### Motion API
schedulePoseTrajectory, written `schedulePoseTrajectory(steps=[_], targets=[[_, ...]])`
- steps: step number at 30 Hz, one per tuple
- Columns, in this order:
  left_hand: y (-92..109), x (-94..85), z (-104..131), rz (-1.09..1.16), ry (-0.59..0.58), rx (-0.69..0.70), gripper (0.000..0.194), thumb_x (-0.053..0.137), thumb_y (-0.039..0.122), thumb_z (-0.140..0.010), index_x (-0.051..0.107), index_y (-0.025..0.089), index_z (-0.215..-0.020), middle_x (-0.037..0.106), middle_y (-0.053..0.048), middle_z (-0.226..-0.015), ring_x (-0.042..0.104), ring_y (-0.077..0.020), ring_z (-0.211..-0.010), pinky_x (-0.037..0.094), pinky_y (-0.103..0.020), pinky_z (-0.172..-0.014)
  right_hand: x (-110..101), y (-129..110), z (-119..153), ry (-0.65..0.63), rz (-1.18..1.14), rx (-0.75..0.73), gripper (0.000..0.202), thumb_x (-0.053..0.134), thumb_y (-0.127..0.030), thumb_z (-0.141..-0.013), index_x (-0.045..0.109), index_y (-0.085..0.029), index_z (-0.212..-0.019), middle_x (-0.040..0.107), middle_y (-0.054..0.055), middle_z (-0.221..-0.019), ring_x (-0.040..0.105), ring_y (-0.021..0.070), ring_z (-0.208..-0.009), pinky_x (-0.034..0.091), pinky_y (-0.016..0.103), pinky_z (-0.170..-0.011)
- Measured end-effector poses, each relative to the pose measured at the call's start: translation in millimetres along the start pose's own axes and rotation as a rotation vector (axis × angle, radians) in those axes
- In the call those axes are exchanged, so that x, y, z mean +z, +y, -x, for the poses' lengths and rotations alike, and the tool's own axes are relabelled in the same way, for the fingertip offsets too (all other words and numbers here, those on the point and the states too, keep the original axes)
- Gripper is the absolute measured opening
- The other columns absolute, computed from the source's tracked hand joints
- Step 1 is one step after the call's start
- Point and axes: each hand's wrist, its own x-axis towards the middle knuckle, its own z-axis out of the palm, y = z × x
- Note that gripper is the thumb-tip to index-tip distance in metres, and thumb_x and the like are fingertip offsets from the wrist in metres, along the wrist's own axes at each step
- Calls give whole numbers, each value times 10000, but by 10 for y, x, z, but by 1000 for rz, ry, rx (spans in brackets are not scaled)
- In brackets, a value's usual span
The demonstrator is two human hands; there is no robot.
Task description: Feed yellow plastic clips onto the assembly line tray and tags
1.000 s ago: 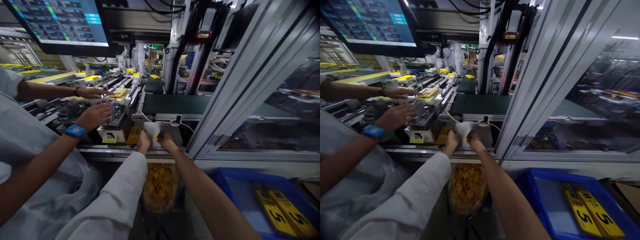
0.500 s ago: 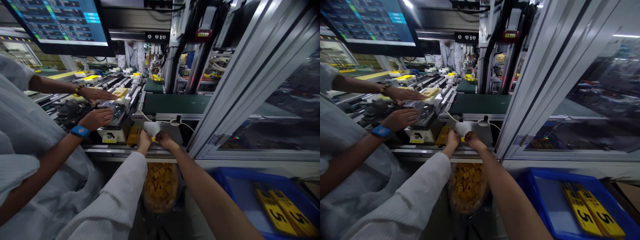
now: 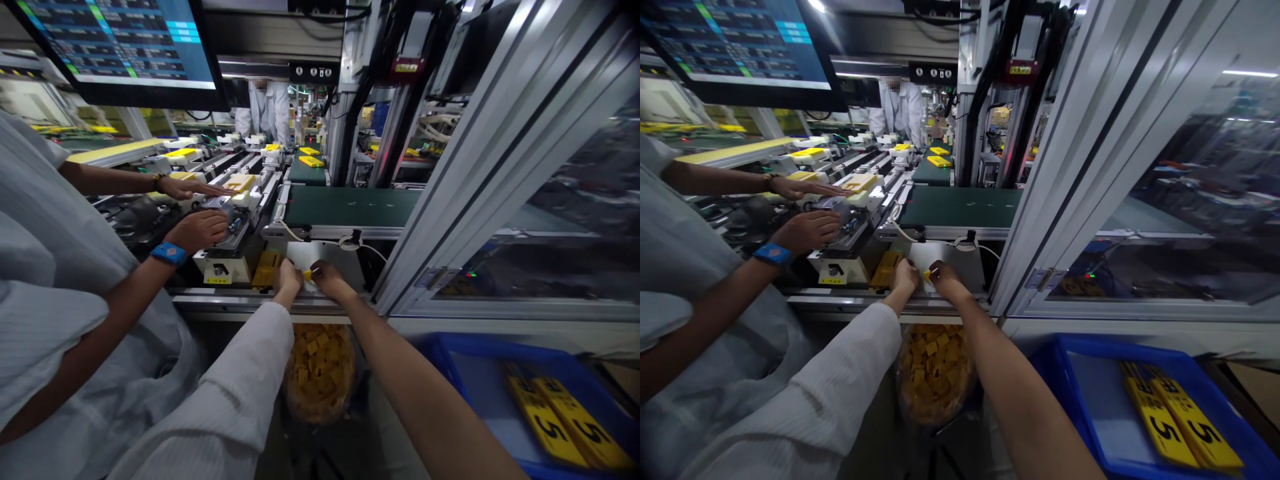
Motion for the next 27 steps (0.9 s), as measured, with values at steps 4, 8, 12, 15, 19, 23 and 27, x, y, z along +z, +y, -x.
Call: schedulePoseTrajectory(steps=[4, 8, 12, 15, 19, 23, 27], targets=[[1, 31, 5, -46, -27, 2, 147, 642, 250, -838, 664, 196, -973, 758, -114, -953, 705, -273, -913, 498, -330, -734, -11, -52, 44, -24, 35, -50, 241, 567, -173, -870, 690, -210, -1074, 787, 54, -948, 693, 152, -779, 506, 237, -703], [7, 24, 32, -72, -51, 25, 188, 652, 364, -855, 661, 193, -934, 749, -119, -969, 692, -249, -892, 489, -328, -744, -40, -106, 76, -46, 45, -112, 248, 556, -205, -888, 720, -235, -1072, 795, 45, -1010, 712, 171, -859, 529, 262, -791], [40, -58, 93, -81, -75, 35, 193, 709, 318, -802, 669, 203, -951, 748, -118, -991, 695, -250, -910, 478, -319, -747, -37, -111, 68, -60, 43, -146, 301, 550, -195, -894, 728, -257, -1129, 783, 44, -1139, 712, 189, -1024, 528, 288, -918], [76, -119, 146, -76, -73, 31, 357, 772, 305, -729, 653, 220, -1055, 749, -102, -1024, 694, -252, -911, 473, -313, -730, -20, -96, 48, -59, 56, -136, 325, 554, -192, -889, 729, -246, -1159, 772, 71, -1175, 712, 215, -1051, 537, 319, -931], [107, -153, 193, -65, -84, 69, 323, 785, 298, -709, 690, 223, -1008, 754, -73, -1015, 691, -230, -898, 469, -291, -722, -4, -83, 24, -55, 83, -121, 333, 561, -175, -881, 732, -234, -1160, 762, 95, -1183, 703, 219, -1064, 523, 317, -953], [102, -156, 195, -61, -95, 110, 193, 750, 252, -731, 749, 234, -923, 765, -83, -997, 697, -248, -891, 470, -300, -697, 9, -65, 3, -53, 101, -114, 321, 561, -184, -883, 735, -245, -1146, 757, 97, -1182, 693, 220, -1067, 510, 319, -964], [69, -128, 159, -63, -91, 146, 212, 619, 178, -804, 767, 249, -938, 771, -88, -1034, 701, -243, -923, 478, -299, -712, 13, -56, 1, -67, 96, -139, 328, 560, -169, -870, 732, -230, -1143, 763, 94, -1160, 696, 214, -1052, 512, 301, -942]])
